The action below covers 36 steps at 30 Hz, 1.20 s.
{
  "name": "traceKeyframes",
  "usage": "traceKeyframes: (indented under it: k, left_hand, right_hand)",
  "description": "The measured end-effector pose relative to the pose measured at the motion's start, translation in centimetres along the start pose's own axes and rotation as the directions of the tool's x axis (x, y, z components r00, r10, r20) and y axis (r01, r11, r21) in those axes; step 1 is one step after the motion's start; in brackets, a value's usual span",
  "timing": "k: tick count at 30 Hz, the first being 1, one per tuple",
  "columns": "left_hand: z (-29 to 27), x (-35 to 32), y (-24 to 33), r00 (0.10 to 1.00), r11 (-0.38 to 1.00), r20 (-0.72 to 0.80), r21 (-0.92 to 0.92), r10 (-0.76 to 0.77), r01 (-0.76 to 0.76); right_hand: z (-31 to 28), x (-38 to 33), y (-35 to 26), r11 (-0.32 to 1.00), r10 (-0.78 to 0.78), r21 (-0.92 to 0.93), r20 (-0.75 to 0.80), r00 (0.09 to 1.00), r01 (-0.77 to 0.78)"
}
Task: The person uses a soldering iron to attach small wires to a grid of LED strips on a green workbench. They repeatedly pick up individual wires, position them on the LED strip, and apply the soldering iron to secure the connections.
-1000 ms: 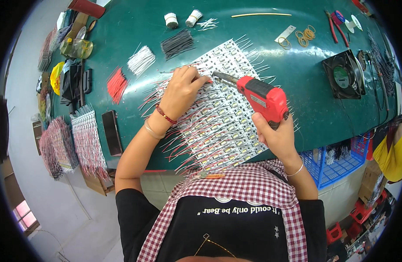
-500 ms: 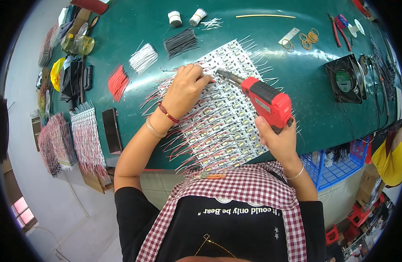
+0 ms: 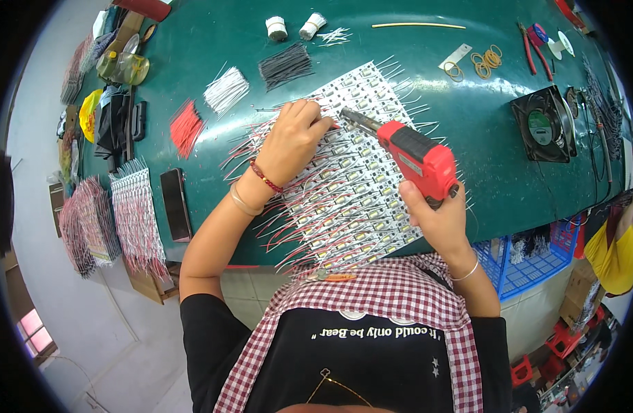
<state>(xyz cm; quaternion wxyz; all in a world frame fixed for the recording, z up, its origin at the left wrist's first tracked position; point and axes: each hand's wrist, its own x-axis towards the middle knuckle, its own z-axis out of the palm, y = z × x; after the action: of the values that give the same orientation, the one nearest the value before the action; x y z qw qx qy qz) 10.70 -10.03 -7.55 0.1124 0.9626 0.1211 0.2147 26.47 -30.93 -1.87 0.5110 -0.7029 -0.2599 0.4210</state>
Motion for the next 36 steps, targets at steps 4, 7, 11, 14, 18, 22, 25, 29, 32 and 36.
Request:
traceKeyframes:
  k: [4,7,11,14,18,22,25,29,32,36]
  left_hand:
    - [0.2,0.0,-0.1,1.0,1.0,-0.02,-0.005,0.01,-0.01]
    - [0.0,0.0,0.0,1.0,1.0,-0.024,-0.009,0.005,-0.006]
    - [0.0,0.1,0.1,1.0,1.0,-0.01,-0.001,0.008,-0.008]
    - [0.0,0.0,0.0,1.0,1.0,0.005,0.011,0.007,-0.007]
    - [0.0,0.0,0.1,1.0,1.0,0.007,0.016,0.012,-0.012]
    - [0.0,0.0,0.1,0.999,0.996,0.019,0.077,0.048,-0.049]
    - [-0.3,0.3,0.1,0.996,0.987,0.008,0.133,0.086,-0.086]
    - [-1.0,0.2,0.9,0.991,0.993,-0.097,0.084,0.087,-0.079]
    - [-0.7,-0.6,1.6,0.995,0.999,-0.093,-0.036,0.021,-0.025]
    - [0.3,-1.0,1.5,0.998,0.998,-0.066,-0.061,0.018,-0.023]
  right_hand:
    - [0.0,0.3,0.4,1.0,0.006,-0.02,0.029,1.0,-0.005]
    - [0.1,0.3,0.3,0.999,0.018,-0.05,0.03,0.999,-0.017]
    - [0.3,0.1,-0.1,0.997,-0.034,0.072,0.011,0.999,0.033]
    - [-0.3,-0.1,0.3,0.996,-0.028,0.084,0.01,1.0,0.027]
    - [-0.4,-0.3,0.3,0.997,-0.035,0.072,0.024,0.999,0.034]
    - [-0.8,-0.7,0.4,0.992,-0.087,0.098,0.028,0.996,0.084]
    - [-1.2,-1.4,0.9,0.976,-0.111,0.189,0.009,0.994,0.107]
    - [-1.3,-2.6,0.6,0.966,-0.11,0.232,-0.025,0.994,0.112]
    - [-1.9,-2.7,0.9,0.974,-0.049,0.221,0.028,0.998,0.041]
    - [-1.2,-2.7,1.4,0.986,-0.008,0.166,-0.012,1.0,0.009]
